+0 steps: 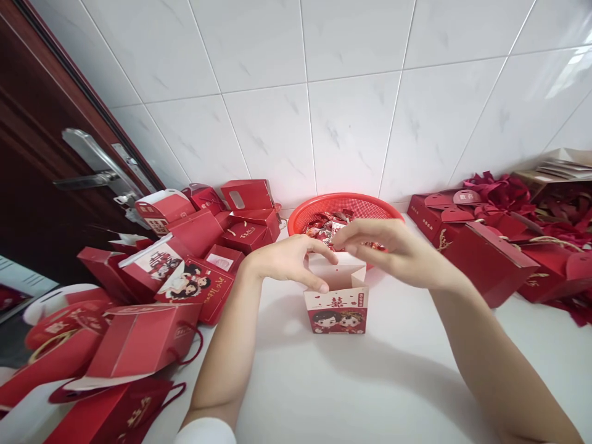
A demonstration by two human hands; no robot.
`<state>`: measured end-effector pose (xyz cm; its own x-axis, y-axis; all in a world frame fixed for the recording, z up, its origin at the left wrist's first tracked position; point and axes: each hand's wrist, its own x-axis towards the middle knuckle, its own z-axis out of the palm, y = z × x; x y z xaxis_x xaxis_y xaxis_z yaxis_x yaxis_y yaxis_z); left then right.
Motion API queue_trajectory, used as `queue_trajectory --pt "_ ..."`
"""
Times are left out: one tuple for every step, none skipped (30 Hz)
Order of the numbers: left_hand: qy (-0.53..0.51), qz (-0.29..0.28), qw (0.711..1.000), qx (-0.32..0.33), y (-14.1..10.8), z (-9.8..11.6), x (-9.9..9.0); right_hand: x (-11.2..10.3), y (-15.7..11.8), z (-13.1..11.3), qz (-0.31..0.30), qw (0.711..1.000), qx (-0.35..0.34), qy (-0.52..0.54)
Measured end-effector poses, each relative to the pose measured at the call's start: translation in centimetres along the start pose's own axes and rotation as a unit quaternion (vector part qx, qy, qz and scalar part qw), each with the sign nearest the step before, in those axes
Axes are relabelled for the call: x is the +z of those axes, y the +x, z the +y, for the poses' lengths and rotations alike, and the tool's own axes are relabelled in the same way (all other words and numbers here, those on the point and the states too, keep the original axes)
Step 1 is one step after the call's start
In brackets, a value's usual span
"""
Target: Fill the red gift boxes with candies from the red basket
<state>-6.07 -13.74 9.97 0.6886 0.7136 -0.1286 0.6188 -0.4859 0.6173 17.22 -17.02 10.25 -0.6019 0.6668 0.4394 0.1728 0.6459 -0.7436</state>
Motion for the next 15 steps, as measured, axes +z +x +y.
queue_trajectory --pt "0.002 0.000 1.000 -0.004 0.0 0.0 0.0 -0.4 -0.2 -0.2 0.035 0.999 0.004 0.001" --pt "0.001 0.000 1.000 -0.004 0.0 0.0 0.0 -0.8 -0.4 -0.3 0.066 0.998 0.010 -0.001" --pt "-0.002 -0.001 1.000 0.001 0.0 0.0 0.0 -1.3 -0.6 -0.5 0.087 0.996 0.016 -0.005" --pt "-0.006 -0.003 1.000 0.011 0.1 0.0 0.0 -1.7 -0.8 -0.6 0.098 0.995 0.022 -0.012" --pt "-0.010 -0.003 1.000 0.025 0.2 0.1 0.1 -2.1 -1.0 -0.6 0.101 0.994 0.028 -0.021" --pt "-0.014 -0.001 0.999 0.039 0.3 0.2 0.2 -2.5 -1.1 -0.6 0.098 0.994 0.034 -0.032" --pt "-0.017 0.005 0.998 0.052 0.4 0.4 0.3 -2.9 -1.3 -0.5 0.092 0.994 0.040 -0.047" --pt "-0.017 0.013 0.998 0.063 0.6 0.5 0.4 -3.1 -1.4 -0.3 0.085 0.993 0.046 -0.066" --pt "-0.013 0.024 0.997 0.072 0.8 0.7 0.6 -3.3 -1.4 -0.1 0.073 0.992 0.053 -0.090" --pt "-0.007 0.035 0.996 0.076 0.9 0.9 0.8 -3.5 -1.5 0.1 0.055 0.989 0.064 -0.118" --pt "0.003 0.046 0.996 0.079 1.1 1.1 1.1 -3.6 -1.5 0.4 0.029 0.986 0.078 -0.147" --pt "0.015 0.052 0.995 0.081 1.3 1.2 1.3 -3.6 -1.6 0.7 -0.008 0.980 0.098 -0.174" --pt "0.027 0.055 0.995 0.082 1.5 1.3 1.5 -3.6 -1.6 1.0 -0.052 0.972 0.120 -0.197" --pt "0.038 0.056 0.994 0.083 1.6 1.4 1.7 -3.5 -1.6 1.3 -0.094 0.961 0.143 -0.215" --pt "0.046 0.060 0.993 0.085 1.8 1.4 1.9 -3.4 -1.6 1.5 -0.130 0.952 0.162 -0.227"
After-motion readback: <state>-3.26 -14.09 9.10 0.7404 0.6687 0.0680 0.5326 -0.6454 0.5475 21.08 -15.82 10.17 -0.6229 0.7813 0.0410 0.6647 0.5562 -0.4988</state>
